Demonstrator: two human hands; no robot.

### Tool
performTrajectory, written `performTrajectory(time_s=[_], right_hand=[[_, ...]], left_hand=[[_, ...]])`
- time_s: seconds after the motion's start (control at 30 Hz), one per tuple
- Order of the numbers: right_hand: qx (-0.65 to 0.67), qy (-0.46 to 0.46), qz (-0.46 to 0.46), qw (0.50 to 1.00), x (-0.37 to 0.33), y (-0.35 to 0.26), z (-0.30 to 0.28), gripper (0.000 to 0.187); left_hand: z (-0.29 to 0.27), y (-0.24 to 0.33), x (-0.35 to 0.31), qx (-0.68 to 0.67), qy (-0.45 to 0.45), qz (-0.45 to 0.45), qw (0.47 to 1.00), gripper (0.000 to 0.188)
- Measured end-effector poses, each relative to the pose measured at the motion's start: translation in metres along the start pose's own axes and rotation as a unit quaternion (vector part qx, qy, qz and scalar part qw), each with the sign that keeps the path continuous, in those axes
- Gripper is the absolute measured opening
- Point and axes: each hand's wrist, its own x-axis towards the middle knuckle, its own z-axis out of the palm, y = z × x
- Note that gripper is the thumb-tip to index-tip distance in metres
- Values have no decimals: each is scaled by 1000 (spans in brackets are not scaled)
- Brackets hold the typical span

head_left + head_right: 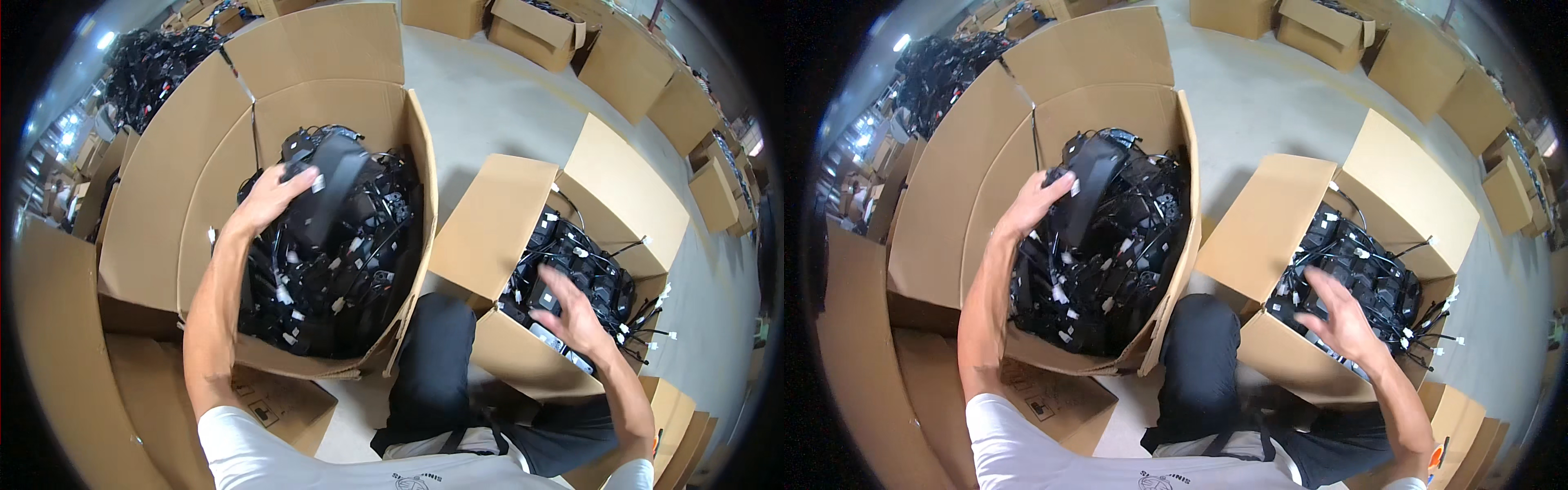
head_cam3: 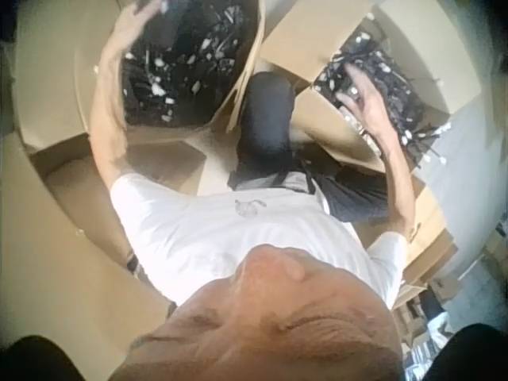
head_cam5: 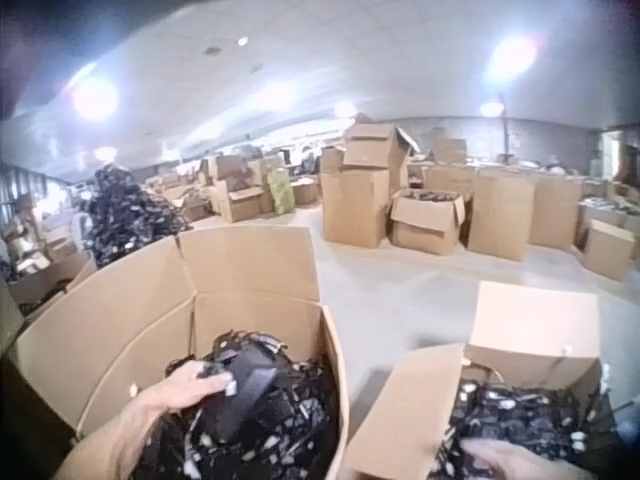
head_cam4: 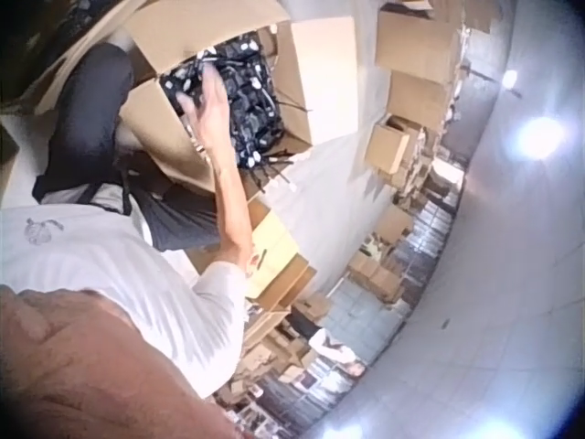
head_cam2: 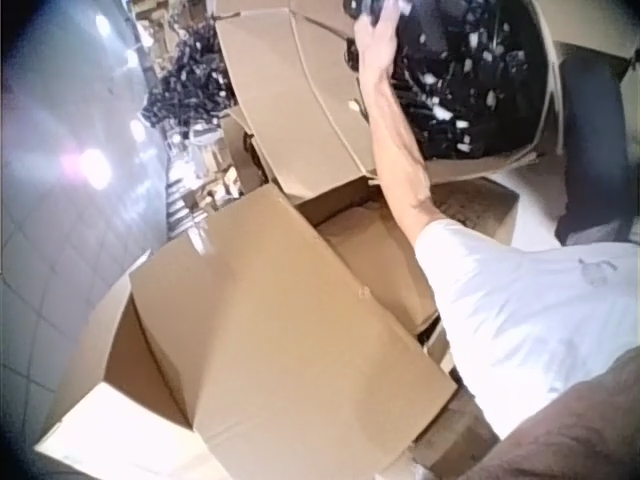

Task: The person sorts electronic display units by hand, taking them from a large cardboard box and placing them into smaller cardboard boxes on the floor. Each unit is inspected for protective film and wires before being placed.

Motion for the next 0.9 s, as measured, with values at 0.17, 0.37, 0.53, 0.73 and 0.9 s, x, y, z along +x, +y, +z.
performTrajectory(time_s=[0.17, 0.37, 0.53, 0.73, 0.9], right_hand=[[-58, 221, -270, 935, 103, -104, -3, 77], [2, 234, -146, 961, 81, -95, 0, 38], [361, 377, 180, 834, 27, -42, -19, 33], [466, 312, 190, 805, -15, -23, -18, 44], [525, 208, 176, 806, -22, -21, -24, 37]], left_hand=[[97, 51, -1, 81, -212, 183, 957, 38], [97, 22, 0, 86, 25, 178, 980, 31], [158, -99, -9, 385, -187, -10, 904, 31], [130, -79, -24, 96, -150, -118, 977, 20], [120, 55, -57, 221, 53, 304, 925, 7]])
